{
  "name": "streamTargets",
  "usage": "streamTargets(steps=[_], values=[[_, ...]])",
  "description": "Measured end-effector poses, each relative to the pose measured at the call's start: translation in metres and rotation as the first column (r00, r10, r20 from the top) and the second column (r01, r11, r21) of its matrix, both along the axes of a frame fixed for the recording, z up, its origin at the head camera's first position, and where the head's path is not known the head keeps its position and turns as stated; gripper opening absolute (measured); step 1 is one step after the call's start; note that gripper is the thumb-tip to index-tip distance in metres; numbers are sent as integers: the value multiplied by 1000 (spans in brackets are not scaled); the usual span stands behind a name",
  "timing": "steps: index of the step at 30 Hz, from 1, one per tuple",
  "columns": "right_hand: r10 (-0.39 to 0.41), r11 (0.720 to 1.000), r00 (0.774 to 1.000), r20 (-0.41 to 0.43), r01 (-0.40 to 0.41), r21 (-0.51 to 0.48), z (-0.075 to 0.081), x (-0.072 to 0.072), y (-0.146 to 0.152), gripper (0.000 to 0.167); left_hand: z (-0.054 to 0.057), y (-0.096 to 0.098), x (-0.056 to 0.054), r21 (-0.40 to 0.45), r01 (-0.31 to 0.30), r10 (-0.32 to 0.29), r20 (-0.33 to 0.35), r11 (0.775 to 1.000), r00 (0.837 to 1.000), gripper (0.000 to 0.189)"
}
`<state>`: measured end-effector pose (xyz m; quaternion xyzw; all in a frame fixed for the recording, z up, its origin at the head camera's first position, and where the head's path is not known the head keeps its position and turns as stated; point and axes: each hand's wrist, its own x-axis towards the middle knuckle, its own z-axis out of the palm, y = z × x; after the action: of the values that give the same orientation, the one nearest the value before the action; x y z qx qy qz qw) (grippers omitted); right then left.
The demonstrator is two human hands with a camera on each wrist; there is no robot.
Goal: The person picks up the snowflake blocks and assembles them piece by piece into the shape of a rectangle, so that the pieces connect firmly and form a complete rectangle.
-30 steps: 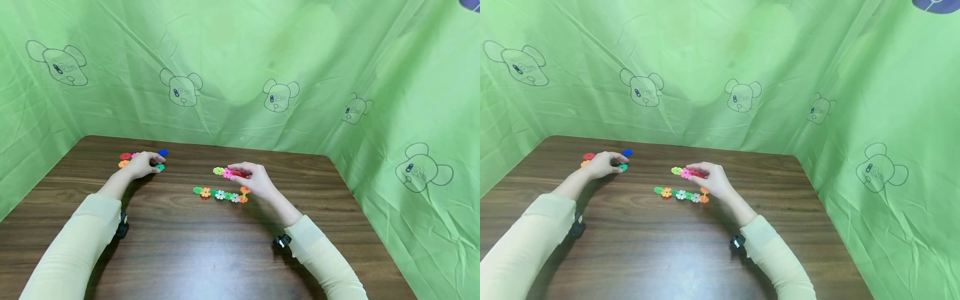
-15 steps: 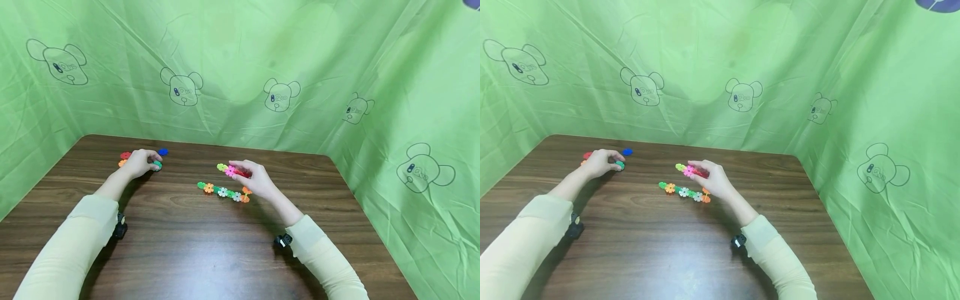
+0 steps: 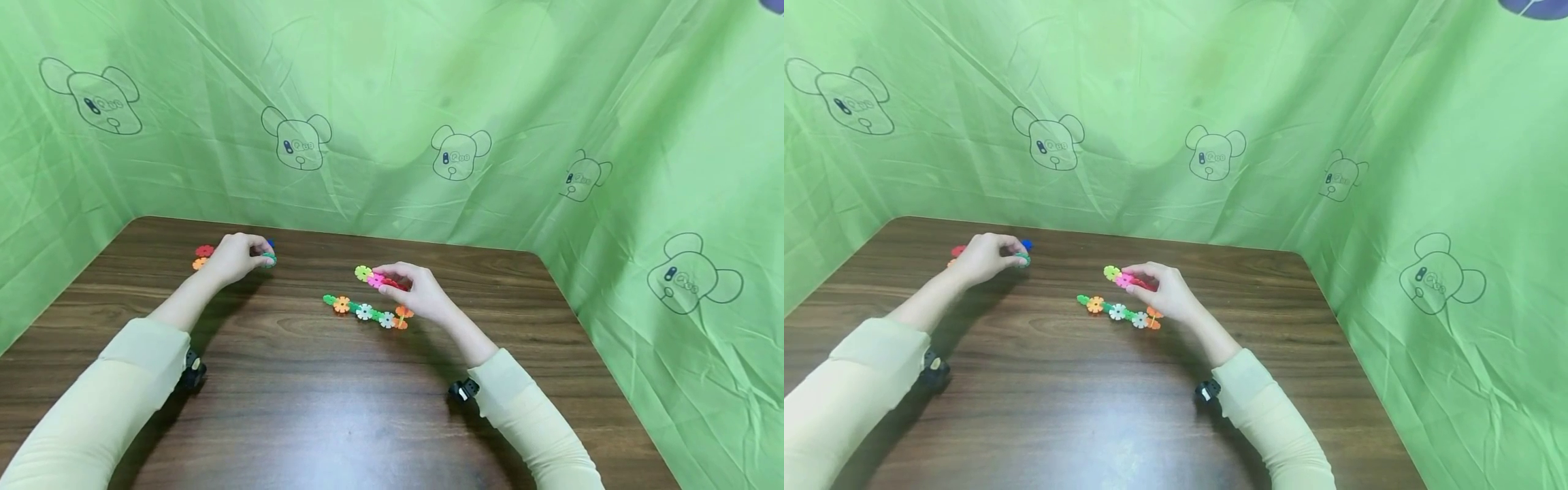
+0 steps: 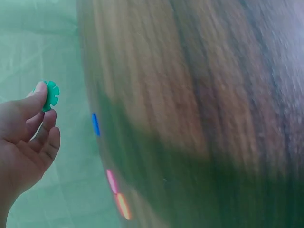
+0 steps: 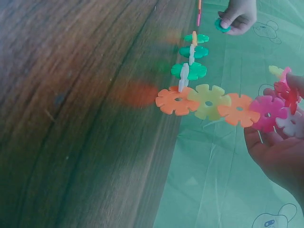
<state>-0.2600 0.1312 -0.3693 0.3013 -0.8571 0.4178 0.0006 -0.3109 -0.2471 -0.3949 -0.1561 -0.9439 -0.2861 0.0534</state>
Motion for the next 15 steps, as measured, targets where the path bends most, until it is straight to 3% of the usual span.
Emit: streamTargets(steps=[6, 11, 15], values=[[-7, 1000, 999, 41, 7, -1, 29, 22, -9, 32, 12, 13, 8, 47, -3, 8, -92, 999, 996, 9], [-11, 1000, 999, 38, 11, -10, 30, 24, -9, 33, 21, 27, 18, 111, -24, 38, -122, 993, 992, 9], [-19, 1000, 999, 39, 19, -14, 30, 25, -10, 33, 27, 40, 26, 153, -5, 26, -136, 988, 990, 8]])
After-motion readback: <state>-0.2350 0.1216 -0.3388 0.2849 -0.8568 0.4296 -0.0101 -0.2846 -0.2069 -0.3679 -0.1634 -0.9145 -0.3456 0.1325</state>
